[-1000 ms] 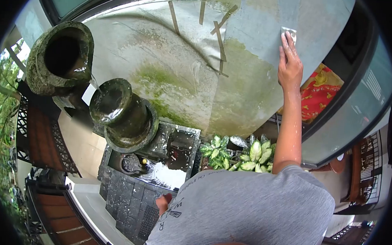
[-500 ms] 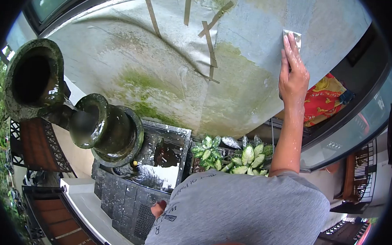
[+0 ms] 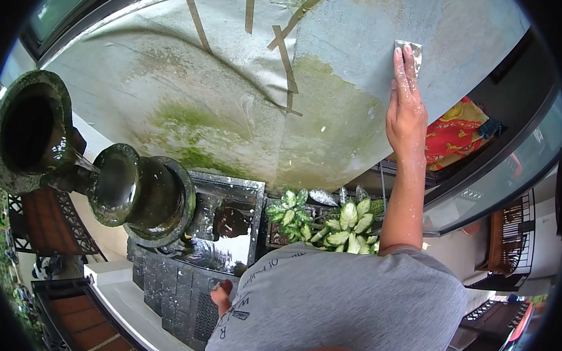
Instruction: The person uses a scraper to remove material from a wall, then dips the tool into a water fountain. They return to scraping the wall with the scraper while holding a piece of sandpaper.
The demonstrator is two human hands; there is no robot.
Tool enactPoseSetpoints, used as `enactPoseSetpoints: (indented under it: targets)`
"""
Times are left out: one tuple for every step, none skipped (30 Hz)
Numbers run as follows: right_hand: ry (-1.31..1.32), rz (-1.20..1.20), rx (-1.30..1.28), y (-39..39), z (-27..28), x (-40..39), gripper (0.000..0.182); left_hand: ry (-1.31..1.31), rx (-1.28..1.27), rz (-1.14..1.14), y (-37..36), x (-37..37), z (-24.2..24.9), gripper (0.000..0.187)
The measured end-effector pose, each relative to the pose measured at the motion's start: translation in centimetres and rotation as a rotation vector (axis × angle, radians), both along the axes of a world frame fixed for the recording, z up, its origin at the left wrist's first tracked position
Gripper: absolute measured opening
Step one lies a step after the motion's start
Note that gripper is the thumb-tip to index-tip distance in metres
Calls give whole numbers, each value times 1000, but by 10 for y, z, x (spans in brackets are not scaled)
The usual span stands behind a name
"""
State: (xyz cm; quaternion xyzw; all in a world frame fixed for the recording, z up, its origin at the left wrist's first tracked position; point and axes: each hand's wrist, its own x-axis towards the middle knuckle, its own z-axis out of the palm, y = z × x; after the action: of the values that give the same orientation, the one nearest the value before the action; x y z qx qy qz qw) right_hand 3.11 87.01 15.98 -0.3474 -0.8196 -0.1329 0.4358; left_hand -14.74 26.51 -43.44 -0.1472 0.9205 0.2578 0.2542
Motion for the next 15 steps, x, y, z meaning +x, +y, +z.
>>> enactPoseSetpoints:
  targets:
    - [22, -15, -15, -1, -4, -1, 66, 26, 3, -14, 2, -1, 1, 47]
    - [47, -29, -27, -1, -7, -2, 65, 55, 8, -26, 4, -4, 3, 45]
    - [50, -27, -25, 2, -11, -4, 65, 58, 11, -25, 1, -7, 1, 45]
    - [80, -15, 43, 8, -14, -6, 63, 53, 15, -33, -4, -9, -4, 45]
    - [109, -2, 112, 12, -14, -9, 60, 45, 20, -40, -5, -9, -11, 45]
    - [109, 2, 118, 12, -11, -12, 60, 45, 25, -36, -5, -7, -9, 45]
    - [121, -3, 112, 12, -8, -15, 57, 47, 6, 27, -6, -3, -4, 45]
    - [131, -5, 104, 12, -4, -18, 54, 46, -14, 93, -5, 0, -1, 46]
    - [132, -1, 108, 13, 6, -20, 54, 31, -9, 102, -13, 0, -14, 46]
    - [123, 37, 114, 13, 20, -20, 52, 31, -9, 105, -22, 1, -26, 46]
    - [111, 72, 116, 14, 33, -19, 51, 8, 129, 69, -27, 2, -28, 45]
    - [106, 64, 108, 14, 42, -20, 51, -20, 263, 26, -28, 3, -19, 45]
    - [103, 65, 139, 14, 51, -22, 49, -32, 51, 3, -31, 14, -10, 43]
    - [102, 71, 176, 15, 55, -23, 47, -39, 48, -4, -30, 18, -5, 43]
    - [106, 57, 153, 13, 53, -23, 46, -36, 40, 19, -34, 23, -8, 43]
